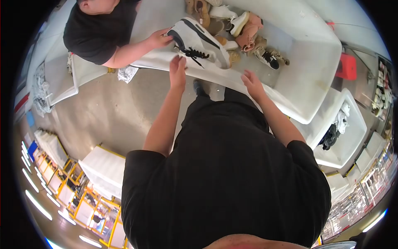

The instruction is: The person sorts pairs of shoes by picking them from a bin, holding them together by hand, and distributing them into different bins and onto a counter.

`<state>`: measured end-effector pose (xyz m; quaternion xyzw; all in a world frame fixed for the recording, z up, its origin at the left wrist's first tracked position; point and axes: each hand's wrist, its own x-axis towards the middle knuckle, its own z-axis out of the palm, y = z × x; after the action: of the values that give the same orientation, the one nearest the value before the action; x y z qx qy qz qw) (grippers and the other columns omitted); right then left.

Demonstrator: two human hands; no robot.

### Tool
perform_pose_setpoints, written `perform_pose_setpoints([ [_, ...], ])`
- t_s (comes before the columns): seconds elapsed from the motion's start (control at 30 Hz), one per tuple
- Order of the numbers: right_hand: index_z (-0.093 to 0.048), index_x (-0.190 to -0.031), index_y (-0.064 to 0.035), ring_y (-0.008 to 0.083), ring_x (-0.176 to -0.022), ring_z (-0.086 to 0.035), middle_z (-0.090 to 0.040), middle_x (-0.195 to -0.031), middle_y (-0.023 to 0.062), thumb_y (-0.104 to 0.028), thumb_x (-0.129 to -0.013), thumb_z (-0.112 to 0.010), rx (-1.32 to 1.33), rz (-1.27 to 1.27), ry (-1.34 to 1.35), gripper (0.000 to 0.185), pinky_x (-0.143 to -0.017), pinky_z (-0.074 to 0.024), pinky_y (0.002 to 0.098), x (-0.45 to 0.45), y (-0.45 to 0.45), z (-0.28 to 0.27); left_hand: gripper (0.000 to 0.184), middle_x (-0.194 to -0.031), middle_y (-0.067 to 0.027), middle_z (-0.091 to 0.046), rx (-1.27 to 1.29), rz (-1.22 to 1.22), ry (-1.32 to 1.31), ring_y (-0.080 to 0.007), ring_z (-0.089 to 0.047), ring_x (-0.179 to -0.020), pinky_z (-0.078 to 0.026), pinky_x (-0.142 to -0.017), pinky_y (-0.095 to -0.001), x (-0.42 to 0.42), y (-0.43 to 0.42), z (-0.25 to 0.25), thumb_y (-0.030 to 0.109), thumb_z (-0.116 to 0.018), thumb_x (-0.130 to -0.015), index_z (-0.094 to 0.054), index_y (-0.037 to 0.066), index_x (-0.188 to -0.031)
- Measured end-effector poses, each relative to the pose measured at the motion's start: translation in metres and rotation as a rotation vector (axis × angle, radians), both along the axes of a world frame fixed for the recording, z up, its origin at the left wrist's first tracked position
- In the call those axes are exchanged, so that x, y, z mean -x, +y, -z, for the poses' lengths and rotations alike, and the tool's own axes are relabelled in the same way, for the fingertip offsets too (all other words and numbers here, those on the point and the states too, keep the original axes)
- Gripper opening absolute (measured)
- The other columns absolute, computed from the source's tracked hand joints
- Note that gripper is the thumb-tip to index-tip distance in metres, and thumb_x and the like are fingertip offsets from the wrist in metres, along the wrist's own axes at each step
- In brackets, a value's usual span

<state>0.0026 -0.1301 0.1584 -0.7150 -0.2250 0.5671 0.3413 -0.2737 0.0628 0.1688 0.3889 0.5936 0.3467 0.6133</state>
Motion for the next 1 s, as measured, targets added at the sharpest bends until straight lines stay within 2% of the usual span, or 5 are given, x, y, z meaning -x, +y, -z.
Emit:
perform_pose_setpoints([
  [0.23, -0.027, -0.156, 0.0014, 0.0359, -0.135, -0.051, -0.046, -0.149, 0.0269, -0.045, -0.075, -0.084, -0.147, -0.45, -0.331, 0.109, -0.109, -0.0448, 0.0415, -0.009, 0.075, 0.063, 0.072, -0.131, -0.0173, -0.064, -0.28, 0.314, 0.499, -0.0293, -0.062, -0.119, -0.048, -0.101, -0.0378, -0.051, 0.052, 0.014, 0.038, -0.077, -0.086, -0.051, -0.007, -0.136],
  [0.33, -0.027, -0.157, -0.0007, 0.0382, -0.131, -0.054, -0.05, -0.146, 0.0281, -0.043, -0.07, -0.085, -0.212, -0.479, -0.121, 0.112, -0.109, -0.0454, 0.0421, 0.005, 0.085, 0.074, 0.063, -0.113, -0.0228, -0.073, -0.164, 0.656, 0.816, -0.037, -0.068, -0.11, -0.051, -0.096, -0.0395, -0.039, 0.066, 0.017, 0.04, -0.078, -0.083, -0.065, -0.007, -0.122],
  [0.7, -0.057, -0.139, -0.0093, 0.0291, -0.107, -0.068, -0.071, -0.118, 0.0156, -0.038, -0.074, -0.084, -0.15, -0.431, 0.221, 0.076, -0.096, -0.051, 0.0391, -0.039, 0.024, 0.035, 0.05, -0.103, -0.0175, -0.074, 0.032, 0.448, 0.599, -0.0219, -0.07, -0.096, -0.052, -0.085, -0.0338, -0.093, -0.014, -0.111, 0.035, -0.079, -0.087, -0.067, -0.009, -0.108],
  [0.83, -0.061, -0.135, -0.0055, 0.0184, -0.1, -0.066, -0.07, -0.114, 0.0092, -0.038, -0.081, -0.08, -0.059, -0.367, 0.419, 0.066, -0.094, -0.0502, 0.0339, -0.062, 0.013, 0.021, 0.048, -0.097, -0.0135, -0.074, 0.15, 0.764, 0.698, -0.0183, -0.07, -0.09, -0.054, -0.082, -0.0315, -0.084, -0.027, -0.108, 0.031, -0.084, -0.083, -0.067, -0.007, -0.109],
  [1.0, -0.066, -0.125, -0.0012, 0.016, -0.093, -0.065, -0.072, -0.102, 0.0095, -0.044, -0.082, -0.078, -0.036, -0.317, 0.34, 0.062, -0.088, -0.0513, 0.0312, -0.043, 0.014, 0.029, 0.044, -0.092, -0.0073, -0.074, 0.18, 0.628, 0.512, -0.0158, -0.069, -0.084, -0.054, -0.076, -0.0311, -0.056, -0.04, -0.083, 0.031, -0.081, -0.088, -0.067, -0.006, -0.108],
])
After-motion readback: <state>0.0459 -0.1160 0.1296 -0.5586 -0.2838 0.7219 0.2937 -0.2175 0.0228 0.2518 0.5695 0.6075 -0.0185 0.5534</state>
